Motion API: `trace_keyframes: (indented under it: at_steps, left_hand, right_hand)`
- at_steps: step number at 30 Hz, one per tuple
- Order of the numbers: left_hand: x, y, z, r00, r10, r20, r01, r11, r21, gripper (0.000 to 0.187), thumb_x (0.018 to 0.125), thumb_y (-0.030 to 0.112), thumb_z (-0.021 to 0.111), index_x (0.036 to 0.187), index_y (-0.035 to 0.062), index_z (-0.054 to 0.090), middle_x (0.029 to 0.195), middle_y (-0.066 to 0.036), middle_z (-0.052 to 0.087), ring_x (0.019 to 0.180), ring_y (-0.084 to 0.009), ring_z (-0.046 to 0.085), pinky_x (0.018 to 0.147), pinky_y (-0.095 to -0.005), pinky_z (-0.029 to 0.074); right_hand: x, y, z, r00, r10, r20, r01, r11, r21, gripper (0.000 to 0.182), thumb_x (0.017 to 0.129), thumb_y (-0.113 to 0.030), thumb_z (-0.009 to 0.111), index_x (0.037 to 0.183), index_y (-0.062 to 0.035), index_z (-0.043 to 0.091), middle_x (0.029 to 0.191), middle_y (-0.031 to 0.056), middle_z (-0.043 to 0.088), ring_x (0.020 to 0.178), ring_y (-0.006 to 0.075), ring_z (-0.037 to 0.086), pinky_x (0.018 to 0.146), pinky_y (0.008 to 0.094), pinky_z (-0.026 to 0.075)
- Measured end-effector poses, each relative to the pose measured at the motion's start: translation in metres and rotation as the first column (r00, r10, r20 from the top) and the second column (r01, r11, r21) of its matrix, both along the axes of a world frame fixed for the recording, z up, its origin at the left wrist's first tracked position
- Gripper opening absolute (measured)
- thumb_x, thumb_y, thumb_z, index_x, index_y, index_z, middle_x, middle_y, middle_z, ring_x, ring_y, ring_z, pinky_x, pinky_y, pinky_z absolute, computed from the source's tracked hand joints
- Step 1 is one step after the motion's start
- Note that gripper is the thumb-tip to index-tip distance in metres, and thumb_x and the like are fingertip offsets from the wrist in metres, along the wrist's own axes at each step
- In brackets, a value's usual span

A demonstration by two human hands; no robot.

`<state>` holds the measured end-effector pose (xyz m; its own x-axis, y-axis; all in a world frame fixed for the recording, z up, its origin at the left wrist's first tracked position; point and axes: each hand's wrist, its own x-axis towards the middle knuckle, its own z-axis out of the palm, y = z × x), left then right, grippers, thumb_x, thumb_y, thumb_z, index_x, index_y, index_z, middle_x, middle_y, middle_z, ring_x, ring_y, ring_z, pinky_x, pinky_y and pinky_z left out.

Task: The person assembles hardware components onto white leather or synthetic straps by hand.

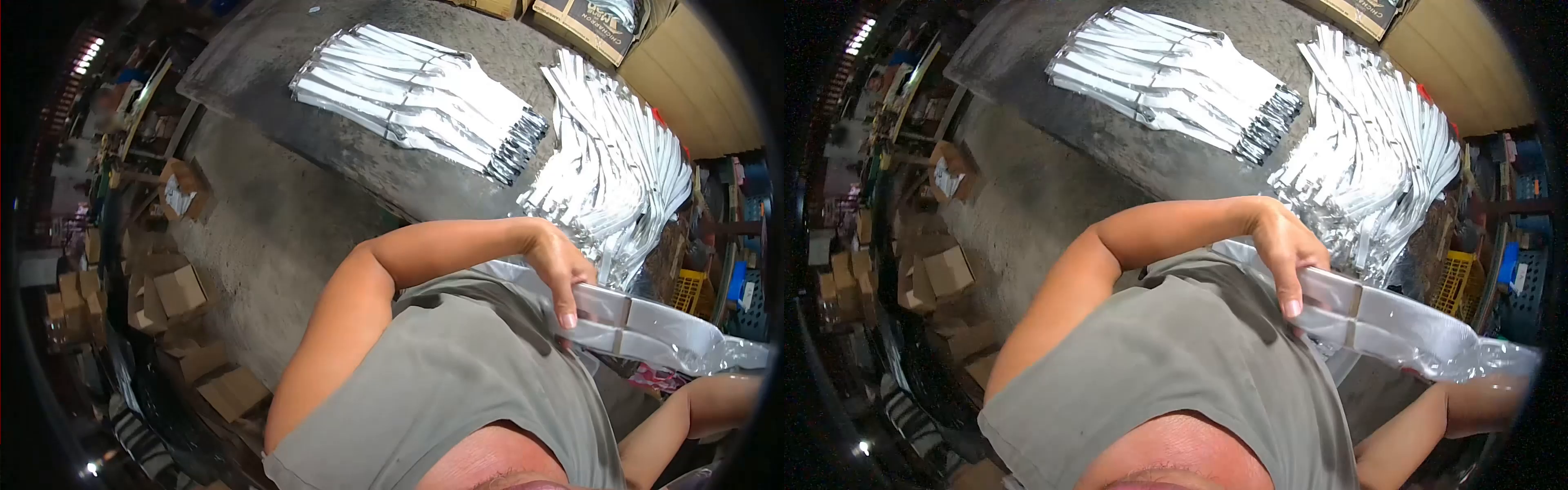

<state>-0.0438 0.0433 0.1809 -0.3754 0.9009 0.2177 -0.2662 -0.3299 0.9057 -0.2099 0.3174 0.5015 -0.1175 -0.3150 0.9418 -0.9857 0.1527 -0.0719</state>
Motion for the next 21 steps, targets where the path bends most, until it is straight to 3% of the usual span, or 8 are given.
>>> trace_keyframes:
  at_steps: [6, 11, 13, 14, 15, 19, 20, 21]
  left_hand:
    - [0.026, -0.097, -0.059, 0.986, 0.165, -0.027, -0.167, 0.956, -0.241, 0.046, 0.081, 0.023, 0.076, 0.114, -0.0060, 0.062, 0.104, -0.011, 0.068, 0.096, -0.0148, 0.062, 0.087, -0.0289, 0.048]
    - [0.048, -0.150, -0.120, 0.958, 0.287, 0.019, -0.263, 0.898, -0.352, 0.039, 0.081, 0.021, 0.075, 0.110, -0.0027, 0.065, 0.100, -0.008, 0.069, 0.091, -0.0125, 0.061, 0.081, -0.0284, 0.048]
    - [0.064, -0.187, -0.118, 0.948, 0.317, -0.032, -0.301, 0.855, -0.422, 0.036, 0.082, 0.026, 0.073, 0.103, -0.0020, 0.066, 0.093, -0.006, 0.069, 0.087, -0.0122, 0.060, 0.076, -0.0290, 0.048]
    - [0.071, -0.212, -0.117, 0.948, 0.313, -0.064, -0.305, 0.827, -0.473, 0.036, 0.083, 0.029, 0.073, 0.101, -0.0018, 0.066, 0.091, -0.006, 0.068, 0.085, -0.0122, 0.060, 0.075, -0.0295, 0.048]
    - [0.080, -0.239, -0.118, 0.948, 0.304, -0.096, -0.308, 0.795, -0.523, 0.037, 0.083, 0.031, 0.072, 0.099, -0.0017, 0.066, 0.088, -0.006, 0.068, 0.084, -0.0123, 0.060, 0.074, -0.0299, 0.048]
    - [0.125, -0.368, -0.121, 0.934, 0.282, -0.220, -0.344, 0.540, -0.768, 0.047, 0.078, 0.041, 0.073, 0.103, 0.0022, 0.069, 0.087, -0.008, 0.068, 0.081, -0.0189, 0.062, 0.072, -0.0342, 0.050]
    - [0.133, -0.402, -0.123, 0.960, 0.234, -0.152, -0.249, 0.475, -0.844, 0.052, 0.076, 0.045, 0.074, 0.105, 0.0028, 0.069, 0.085, -0.009, 0.068, 0.080, -0.0193, 0.063, 0.072, -0.0340, 0.050]
    - [0.145, -0.433, -0.122, 0.951, 0.266, -0.161, -0.258, 0.387, -0.885, 0.051, 0.075, 0.047, 0.074, 0.099, 0.0023, 0.071, 0.082, -0.008, 0.068, 0.078, -0.0191, 0.062, 0.070, -0.0340, 0.049]
  right_hand:
    - [0.016, -0.065, 0.002, 0.975, -0.219, 0.025, 0.218, 0.976, 0.021, 0.021, 0.090, -0.022, 0.062, 0.077, -0.0069, 0.055, 0.070, 0.0029, 0.051, 0.061, 0.0124, 0.050, 0.051, 0.0249, 0.041]
    - [0.013, -0.087, -0.019, 0.916, -0.277, 0.292, 0.283, 0.959, 0.020, 0.013, 0.090, -0.014, 0.061, 0.086, -0.0028, 0.057, 0.075, 0.0042, 0.052, 0.062, 0.0135, 0.051, 0.053, 0.0263, 0.043]
    - [0.034, -0.123, -0.048, 0.784, -0.557, 0.276, 0.540, 0.830, 0.140, 0.009, 0.092, -0.008, 0.053, 0.086, -0.0024, 0.057, 0.076, 0.0062, 0.054, 0.063, 0.0156, 0.052, 0.053, 0.0274, 0.043]
    - [0.016, -0.107, -0.065, 0.881, -0.341, 0.327, 0.303, 0.939, 0.163, 0.012, 0.092, -0.007, 0.048, 0.086, -0.0022, 0.058, 0.077, 0.0082, 0.056, 0.065, 0.0183, 0.053, 0.054, 0.0283, 0.044]
    - [0.022, -0.113, -0.089, 0.787, -0.264, 0.558, 0.213, 0.965, 0.156, 0.014, 0.090, -0.017, 0.055, 0.086, -0.0030, 0.057, 0.079, 0.0096, 0.057, 0.068, 0.0189, 0.055, 0.061, 0.0282, 0.049]
    - [0.003, -0.087, -0.247, 0.478, -0.312, 0.821, 0.194, 0.949, 0.247, 0.014, 0.095, -0.017, 0.060, 0.104, -0.0069, 0.062, 0.096, -0.0016, 0.061, 0.081, 0.0065, 0.056, 0.067, 0.0208, 0.046]
    - [0.020, -0.110, -0.288, 0.165, -0.138, 0.977, 0.173, 0.979, 0.109, 0.011, 0.094, -0.017, 0.061, 0.099, -0.0074, 0.062, 0.089, -0.0026, 0.060, 0.073, 0.0044, 0.054, 0.060, 0.0199, 0.044]
    - [0.035, -0.132, -0.332, 0.147, -0.137, 0.980, 0.195, 0.975, 0.107, 0.010, 0.093, -0.017, 0.063, 0.095, -0.0080, 0.061, 0.084, -0.0027, 0.057, 0.068, 0.0023, 0.050, 0.056, 0.0175, 0.041]
